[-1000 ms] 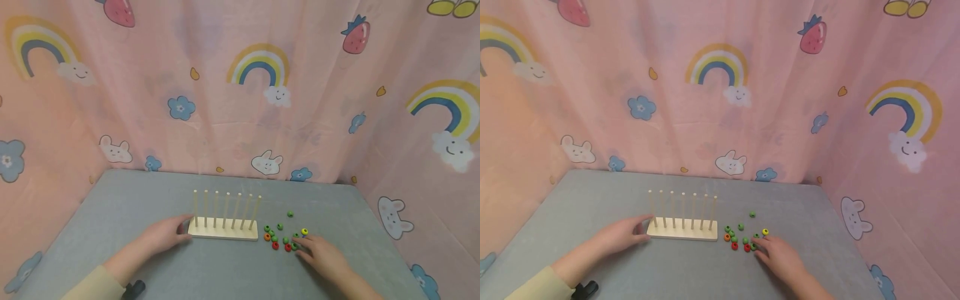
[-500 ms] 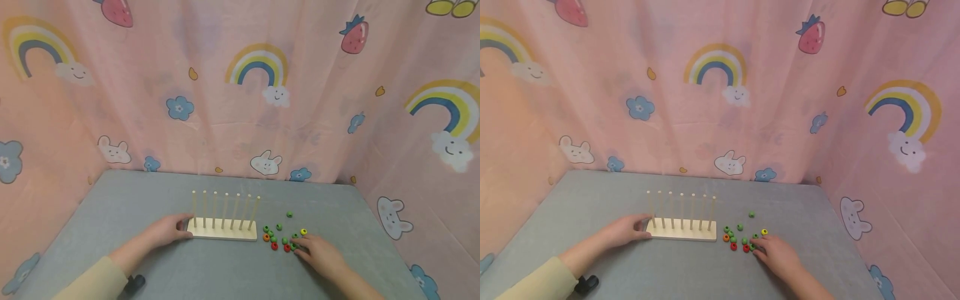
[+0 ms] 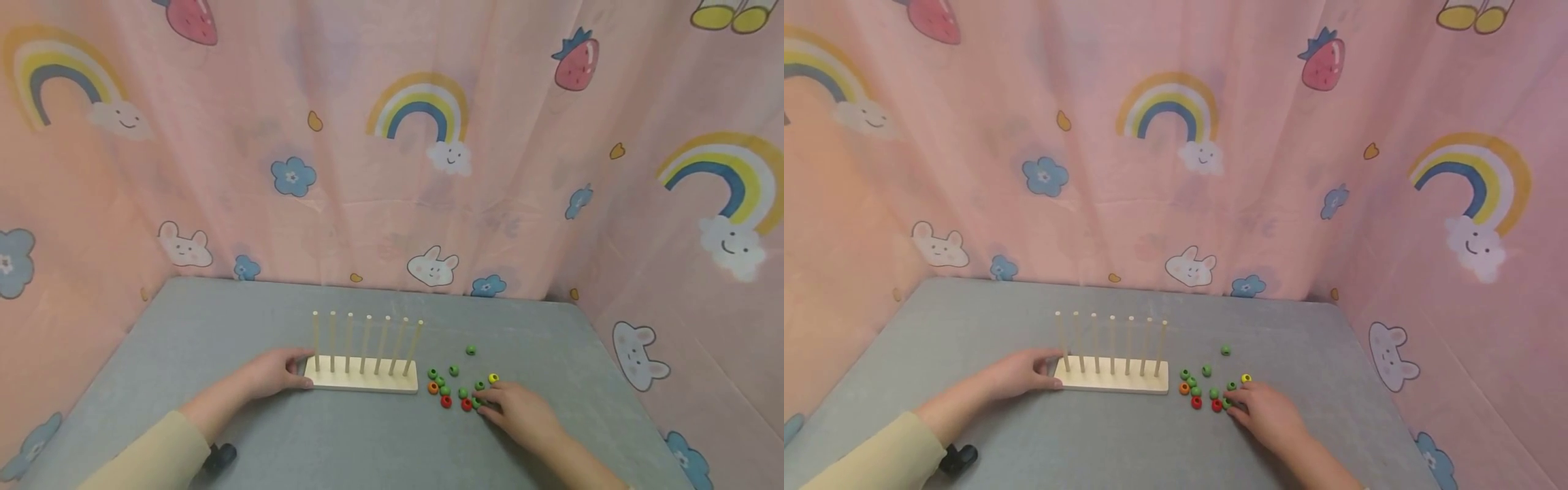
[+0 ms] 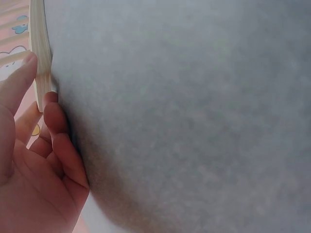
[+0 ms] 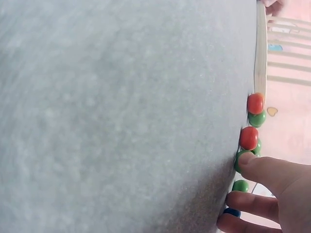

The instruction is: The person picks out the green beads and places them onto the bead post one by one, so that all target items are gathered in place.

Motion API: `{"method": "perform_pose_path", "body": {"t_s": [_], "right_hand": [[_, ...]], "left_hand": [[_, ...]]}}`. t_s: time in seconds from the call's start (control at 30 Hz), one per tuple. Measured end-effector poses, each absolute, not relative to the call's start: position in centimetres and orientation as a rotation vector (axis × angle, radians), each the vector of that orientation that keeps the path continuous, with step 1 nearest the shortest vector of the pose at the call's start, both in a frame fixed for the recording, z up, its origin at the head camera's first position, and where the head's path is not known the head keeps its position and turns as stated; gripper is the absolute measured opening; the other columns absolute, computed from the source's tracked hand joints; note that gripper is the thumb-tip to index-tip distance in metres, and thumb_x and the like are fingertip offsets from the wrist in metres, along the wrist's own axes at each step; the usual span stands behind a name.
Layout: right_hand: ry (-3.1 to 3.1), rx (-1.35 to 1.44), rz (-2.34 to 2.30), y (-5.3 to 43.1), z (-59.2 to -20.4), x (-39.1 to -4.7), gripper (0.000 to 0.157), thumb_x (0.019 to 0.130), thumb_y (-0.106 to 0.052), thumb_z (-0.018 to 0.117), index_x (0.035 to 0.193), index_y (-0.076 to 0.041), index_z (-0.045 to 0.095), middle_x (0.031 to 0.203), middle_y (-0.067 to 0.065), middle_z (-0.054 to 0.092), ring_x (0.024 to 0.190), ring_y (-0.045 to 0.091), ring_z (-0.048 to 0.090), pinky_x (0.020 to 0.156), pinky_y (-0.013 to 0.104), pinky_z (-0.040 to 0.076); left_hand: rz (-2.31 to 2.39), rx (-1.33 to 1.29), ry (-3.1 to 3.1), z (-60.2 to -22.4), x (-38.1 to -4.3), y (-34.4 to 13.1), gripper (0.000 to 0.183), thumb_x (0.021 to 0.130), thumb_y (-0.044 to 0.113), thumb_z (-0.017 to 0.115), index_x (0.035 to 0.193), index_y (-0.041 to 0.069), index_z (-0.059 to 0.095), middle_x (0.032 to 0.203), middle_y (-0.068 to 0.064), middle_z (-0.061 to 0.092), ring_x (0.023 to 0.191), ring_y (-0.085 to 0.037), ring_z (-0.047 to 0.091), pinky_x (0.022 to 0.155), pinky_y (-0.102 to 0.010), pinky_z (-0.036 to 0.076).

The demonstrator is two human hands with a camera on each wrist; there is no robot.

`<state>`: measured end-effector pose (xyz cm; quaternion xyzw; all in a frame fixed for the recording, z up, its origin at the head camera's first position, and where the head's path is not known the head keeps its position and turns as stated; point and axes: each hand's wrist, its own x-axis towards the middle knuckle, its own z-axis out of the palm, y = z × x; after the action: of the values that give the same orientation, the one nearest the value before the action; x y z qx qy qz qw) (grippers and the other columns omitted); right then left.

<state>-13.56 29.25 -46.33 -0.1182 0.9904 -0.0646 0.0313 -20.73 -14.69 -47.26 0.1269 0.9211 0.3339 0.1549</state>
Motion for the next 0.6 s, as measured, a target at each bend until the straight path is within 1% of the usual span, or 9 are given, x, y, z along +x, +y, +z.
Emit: {"method": "perform_pose_path", "body": {"t_s": [0.2, 0.3, 0.4, 0.47, 0.6], "right_hand": [[3.019, -0.325, -0.184, 29.2, -46.0, -13.9, 0.023, 0.082, -0.029, 0.08, 0.104, -0.022, 0.078, 0.099, -0.007, 0.07, 0.094, 0.018, 0.066, 0.083, 0.044, 0.052], [3.006, -0.299, -0.207, 29.2, -45.8, -14.0, 0.023, 0.083, -0.029, 0.08, 0.104, -0.022, 0.078, 0.098, -0.008, 0.07, 0.092, 0.015, 0.065, 0.083, 0.043, 0.052], [3.006, -0.282, -0.233, 29.3, -45.5, -14.0, 0.023, 0.083, -0.029, 0.08, 0.104, -0.021, 0.078, 0.093, -0.008, 0.068, 0.082, 0.011, 0.062, 0.077, 0.042, 0.052], [3.021, -0.284, -0.25, 29.3, -45.2, -14.1, 0.023, 0.083, -0.029, 0.08, 0.105, -0.021, 0.078, 0.091, -0.009, 0.068, 0.079, 0.009, 0.06, 0.074, 0.041, 0.052], [3.058, -0.285, -0.316, 29.3, -44.9, -14.2, 0.023, 0.086, -0.029, 0.078, 0.107, -0.02, 0.077, 0.082, -0.013, 0.062, 0.071, 0.006, 0.053, 0.068, 0.035, 0.048]], "left_hand": [[0.966, 0.361, 2.637, -47.1, -20.7, -14.7, 0.063, 0.08, 0.034, 0.083, 0.135, 0.012, 0.062, 0.072, 0.001, 0.051, 0.066, -0.014, 0.045, 0.059, -0.032, 0.033], [0.97, 0.35, 2.633, -47.2, -20.7, -14.6, 0.063, 0.08, 0.034, 0.083, 0.135, 0.012, 0.062, 0.072, 0.001, 0.051, 0.066, -0.014, 0.045, 0.059, -0.032, 0.033], [0.971, 0.339, 2.632, -47.4, -20.7, -14.6, 0.063, 0.08, 0.034, 0.083, 0.135, 0.013, 0.062, 0.072, 0.001, 0.05, 0.065, -0.014, 0.045, 0.059, -0.032, 0.033], [0.974, 0.336, 2.632, -47.4, -20.7, -14.6, 0.063, 0.08, 0.033, 0.083, 0.135, 0.013, 0.062, 0.072, 0.001, 0.05, 0.065, -0.014, 0.045, 0.059, -0.032, 0.032], [0.979, 0.338, 2.629, -47.4, -20.7, -14.6, 0.063, 0.08, 0.033, 0.083, 0.135, 0.012, 0.062, 0.072, 0.001, 0.05, 0.065, -0.014, 0.044, 0.059, -0.032, 0.032]]}}
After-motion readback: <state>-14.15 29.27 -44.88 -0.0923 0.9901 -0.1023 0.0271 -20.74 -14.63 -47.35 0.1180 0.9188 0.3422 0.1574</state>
